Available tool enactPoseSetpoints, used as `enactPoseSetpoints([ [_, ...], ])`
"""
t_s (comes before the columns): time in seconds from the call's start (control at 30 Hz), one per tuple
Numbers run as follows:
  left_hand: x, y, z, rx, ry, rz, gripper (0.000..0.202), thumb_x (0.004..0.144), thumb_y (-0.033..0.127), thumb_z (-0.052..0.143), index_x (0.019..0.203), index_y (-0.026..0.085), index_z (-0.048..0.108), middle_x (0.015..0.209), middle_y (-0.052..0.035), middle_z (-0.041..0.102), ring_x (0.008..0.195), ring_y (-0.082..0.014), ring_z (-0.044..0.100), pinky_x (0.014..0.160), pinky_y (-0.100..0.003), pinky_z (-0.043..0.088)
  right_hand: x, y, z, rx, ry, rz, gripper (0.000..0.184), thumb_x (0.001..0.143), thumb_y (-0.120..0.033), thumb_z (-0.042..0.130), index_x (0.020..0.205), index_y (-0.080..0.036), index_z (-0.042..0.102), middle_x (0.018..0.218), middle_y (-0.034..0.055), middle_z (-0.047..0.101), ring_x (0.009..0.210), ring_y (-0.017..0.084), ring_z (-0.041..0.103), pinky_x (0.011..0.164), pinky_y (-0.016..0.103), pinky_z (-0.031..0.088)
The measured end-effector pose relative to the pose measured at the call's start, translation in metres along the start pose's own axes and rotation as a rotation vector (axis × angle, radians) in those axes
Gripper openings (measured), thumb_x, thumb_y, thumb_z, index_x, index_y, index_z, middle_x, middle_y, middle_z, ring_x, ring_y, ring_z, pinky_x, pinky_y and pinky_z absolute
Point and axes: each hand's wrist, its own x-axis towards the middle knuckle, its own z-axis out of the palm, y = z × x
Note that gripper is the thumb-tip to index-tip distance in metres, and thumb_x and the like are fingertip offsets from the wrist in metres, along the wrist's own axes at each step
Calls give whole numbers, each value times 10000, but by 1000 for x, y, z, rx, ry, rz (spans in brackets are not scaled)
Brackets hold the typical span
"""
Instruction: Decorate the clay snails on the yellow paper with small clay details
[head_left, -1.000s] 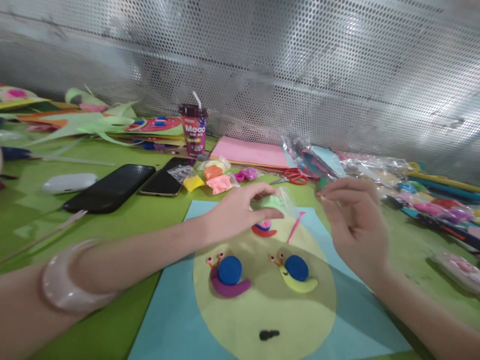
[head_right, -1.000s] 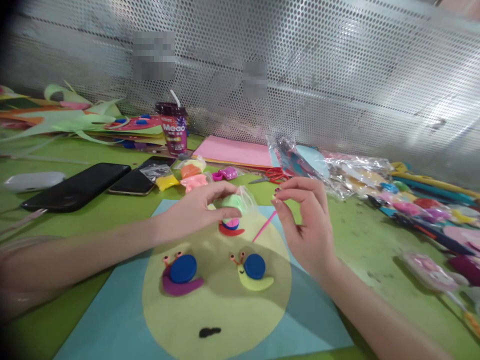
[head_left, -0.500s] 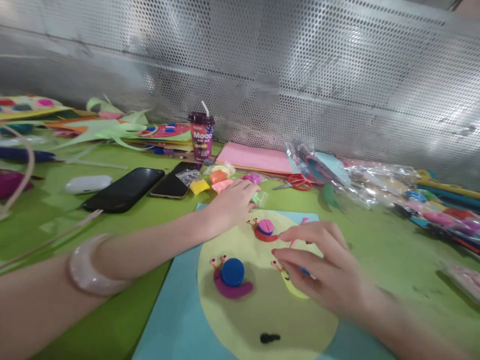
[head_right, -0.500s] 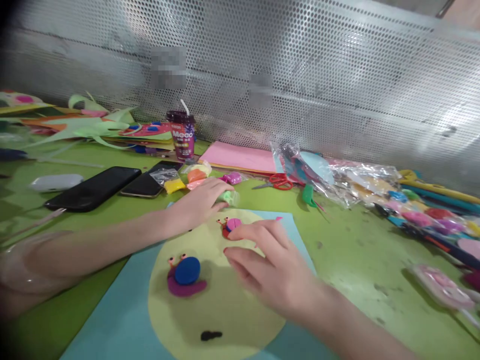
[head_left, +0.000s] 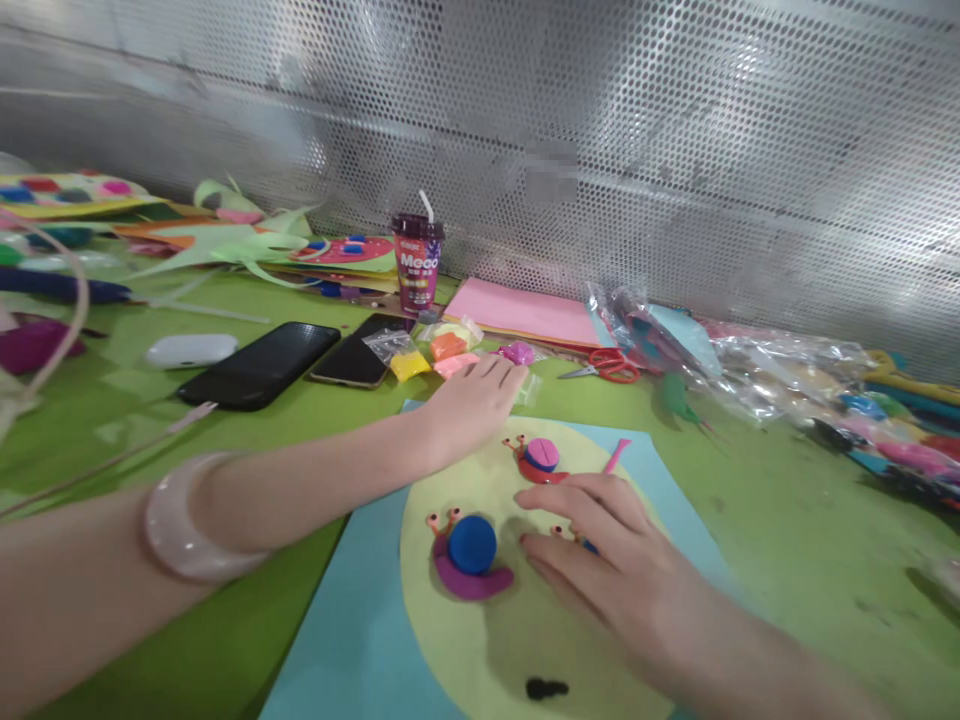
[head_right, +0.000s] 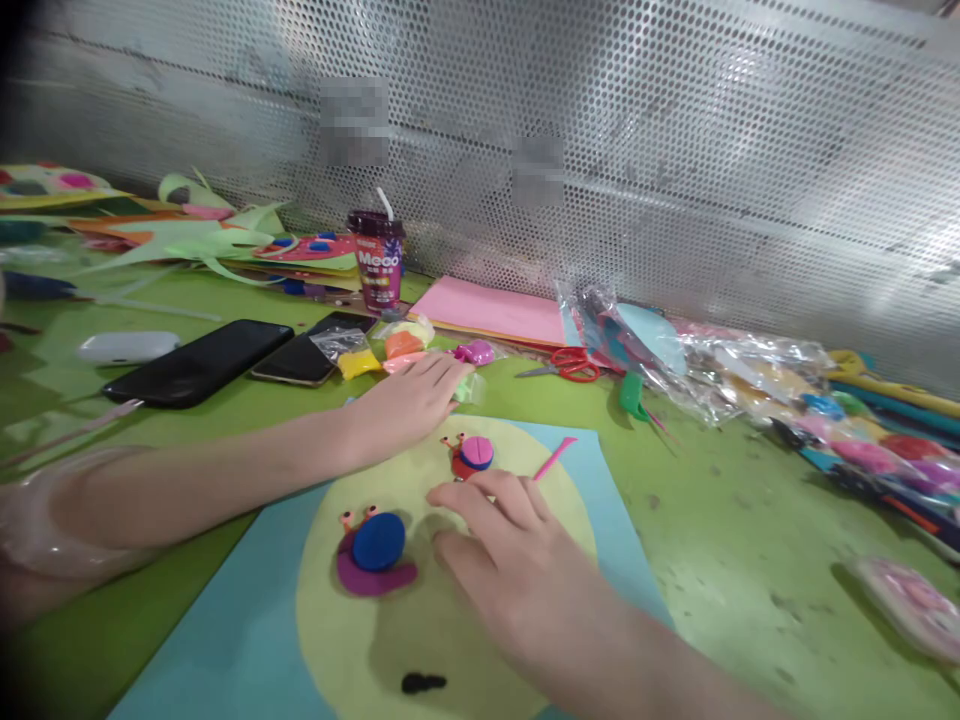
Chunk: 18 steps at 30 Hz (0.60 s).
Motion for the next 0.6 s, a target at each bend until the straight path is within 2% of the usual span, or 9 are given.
enactPoseSetpoints([
  [0.17,1,-1,1,13,-24,2,391,846,84,281,1232,35,319,1174,-177,465,1150,-277,371,866,-404,389,-2,-2,-4,-56,-20,-13,189,867,-143,458,966,-159,619,1215,48,512,1065,248,431,876,415,449],
  [0.4,0,0,-1,27,-37,-8,403,835,67,283,1236,55,323,1178,-166,462,1122,-265,388,883,-399,373,-1,-9,-19,-19,6,-29,228,846,-193,436,854,-216,662,1189,-6,557,1087,236,469,862,340,486],
  [0.6,1,1,-4,10,-62,-15,396,833,65,299,1223,39,360,1168,-170,467,1103,-278,397,882,-402,372,0,-10,-16,-43,-74,-6,240,874,-255,422,931,-237,654,1238,-20,520,1077,240,485,846,372,503],
])
